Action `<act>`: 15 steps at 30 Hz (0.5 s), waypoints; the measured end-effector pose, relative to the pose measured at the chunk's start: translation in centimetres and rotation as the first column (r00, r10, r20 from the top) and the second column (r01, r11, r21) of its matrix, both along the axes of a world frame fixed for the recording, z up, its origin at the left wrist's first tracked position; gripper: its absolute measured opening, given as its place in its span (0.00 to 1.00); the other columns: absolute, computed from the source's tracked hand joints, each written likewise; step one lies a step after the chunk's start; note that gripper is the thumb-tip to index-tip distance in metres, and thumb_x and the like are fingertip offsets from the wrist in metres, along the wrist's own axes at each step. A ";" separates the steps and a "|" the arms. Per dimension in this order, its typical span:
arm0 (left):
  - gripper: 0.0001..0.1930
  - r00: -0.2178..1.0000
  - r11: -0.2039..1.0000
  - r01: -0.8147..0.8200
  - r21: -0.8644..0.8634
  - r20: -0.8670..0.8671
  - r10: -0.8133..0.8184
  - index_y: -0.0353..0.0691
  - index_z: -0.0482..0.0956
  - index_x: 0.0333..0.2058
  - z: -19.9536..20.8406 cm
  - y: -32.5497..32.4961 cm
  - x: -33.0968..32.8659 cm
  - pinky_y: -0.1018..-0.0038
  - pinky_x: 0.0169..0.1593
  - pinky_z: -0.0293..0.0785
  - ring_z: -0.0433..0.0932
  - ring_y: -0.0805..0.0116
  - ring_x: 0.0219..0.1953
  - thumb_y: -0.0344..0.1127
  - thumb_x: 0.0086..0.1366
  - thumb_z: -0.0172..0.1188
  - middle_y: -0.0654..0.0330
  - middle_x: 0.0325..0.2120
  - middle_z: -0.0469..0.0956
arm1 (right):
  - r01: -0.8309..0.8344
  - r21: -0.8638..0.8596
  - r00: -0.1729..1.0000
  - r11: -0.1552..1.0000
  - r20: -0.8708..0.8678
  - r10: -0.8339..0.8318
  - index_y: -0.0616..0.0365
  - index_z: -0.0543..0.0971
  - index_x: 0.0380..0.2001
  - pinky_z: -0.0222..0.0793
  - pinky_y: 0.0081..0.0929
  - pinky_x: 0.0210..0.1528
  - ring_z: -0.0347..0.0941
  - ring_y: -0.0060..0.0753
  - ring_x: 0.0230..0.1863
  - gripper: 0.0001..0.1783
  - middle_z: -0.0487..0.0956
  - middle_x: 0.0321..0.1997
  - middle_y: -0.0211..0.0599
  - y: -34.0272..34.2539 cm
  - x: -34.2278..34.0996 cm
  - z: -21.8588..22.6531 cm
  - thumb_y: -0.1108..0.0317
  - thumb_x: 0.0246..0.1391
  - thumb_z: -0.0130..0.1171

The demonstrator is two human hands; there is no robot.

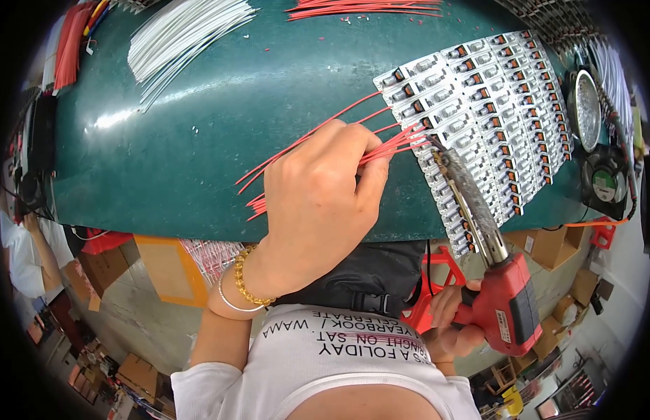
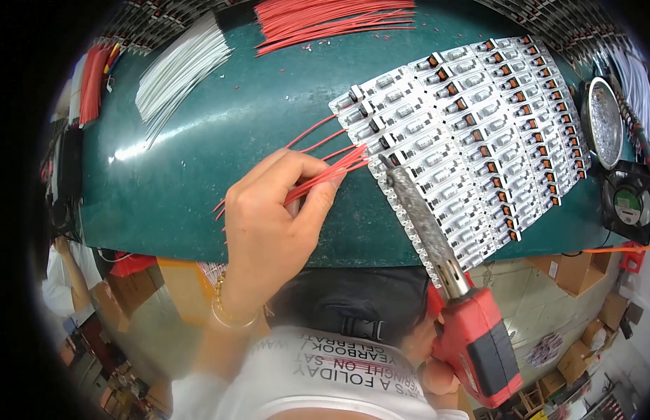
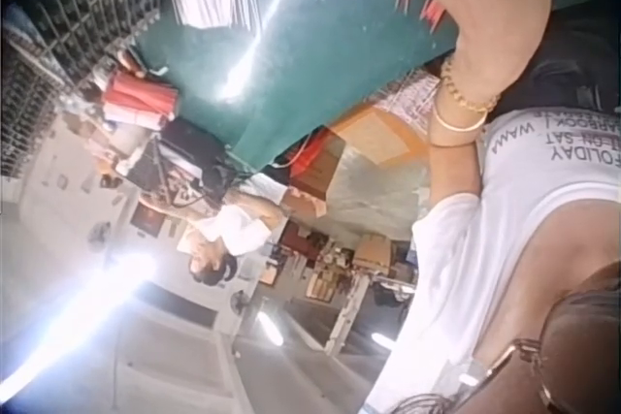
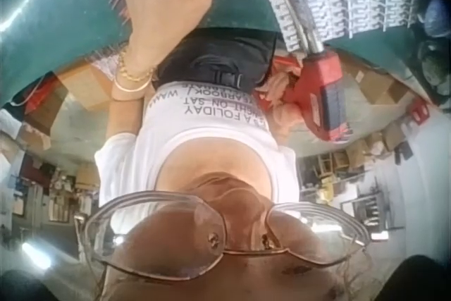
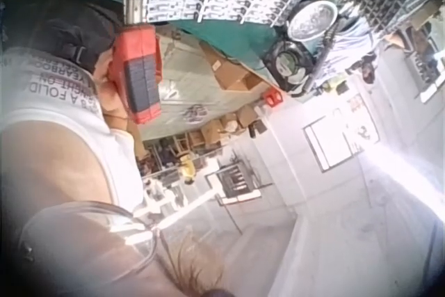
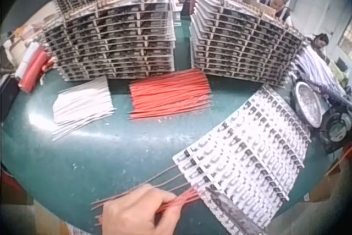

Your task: The person solders wires to electronic components on a circuit board using a soldering iron.

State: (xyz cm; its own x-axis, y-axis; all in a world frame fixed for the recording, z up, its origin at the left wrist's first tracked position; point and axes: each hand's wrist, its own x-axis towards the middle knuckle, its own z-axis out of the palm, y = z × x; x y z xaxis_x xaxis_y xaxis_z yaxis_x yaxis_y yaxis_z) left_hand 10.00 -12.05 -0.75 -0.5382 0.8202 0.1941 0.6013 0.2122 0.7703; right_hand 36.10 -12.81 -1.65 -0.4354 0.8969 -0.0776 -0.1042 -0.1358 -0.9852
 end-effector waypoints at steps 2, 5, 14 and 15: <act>0.06 1.000 1.000 0.000 -0.006 0.000 0.000 0.38 0.74 0.24 0.1 -0.1 -0.1 0.67 0.22 0.66 0.73 0.59 0.19 0.28 0.52 0.64 0.59 0.20 0.73 | 0.014 0.025 1.000 1.000 0.005 -0.014 0.66 0.62 0.54 0.58 0.20 0.17 0.60 0.22 0.10 0.48 0.65 0.11 0.24 0.0 -0.2 0.2 0.30 0.48 0.54; 0.06 1.000 1.000 0.005 -0.011 -0.025 -0.005 0.38 0.75 0.24 0.2 0.0 0.1 0.67 0.22 0.66 0.73 0.58 0.19 0.27 0.51 0.64 0.59 0.19 0.73 | 0.029 0.021 1.000 0.999 0.003 -0.029 0.67 0.62 0.55 0.57 0.20 0.17 0.60 0.22 0.10 0.49 0.64 0.10 0.24 -0.2 -0.2 0.0 0.30 0.49 0.54; 0.06 1.000 0.999 0.015 0.046 -0.021 -0.014 0.36 0.73 0.26 0.0 0.0 0.0 0.68 0.23 0.67 0.74 0.57 0.20 0.25 0.51 0.63 0.57 0.21 0.73 | 0.107 0.039 0.991 0.993 0.071 -0.110 0.68 0.62 0.55 0.56 0.19 0.16 0.59 0.20 0.10 0.49 0.63 0.10 0.23 -0.1 -1.9 0.8 0.30 0.49 0.53; 0.05 1.000 0.999 -0.002 0.049 0.024 0.000 0.33 0.74 0.26 0.1 -0.4 0.0 0.74 0.22 0.64 0.69 0.69 0.18 0.24 0.54 0.63 0.59 0.20 0.73 | 0.085 0.004 0.995 0.996 0.042 -0.085 0.68 0.62 0.55 0.57 0.18 0.16 0.58 0.20 0.10 0.50 0.63 0.10 0.23 0.0 -2.0 0.7 0.30 0.49 0.53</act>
State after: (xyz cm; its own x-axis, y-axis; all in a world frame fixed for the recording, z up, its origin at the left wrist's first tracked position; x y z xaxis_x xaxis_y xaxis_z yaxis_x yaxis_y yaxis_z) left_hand 9.98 -12.43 -0.66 -0.5441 0.8094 0.2211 0.5821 0.1744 0.7942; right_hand 34.07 -12.82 -0.94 -0.3538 0.9308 -0.0916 -0.0742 -0.1256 -0.9893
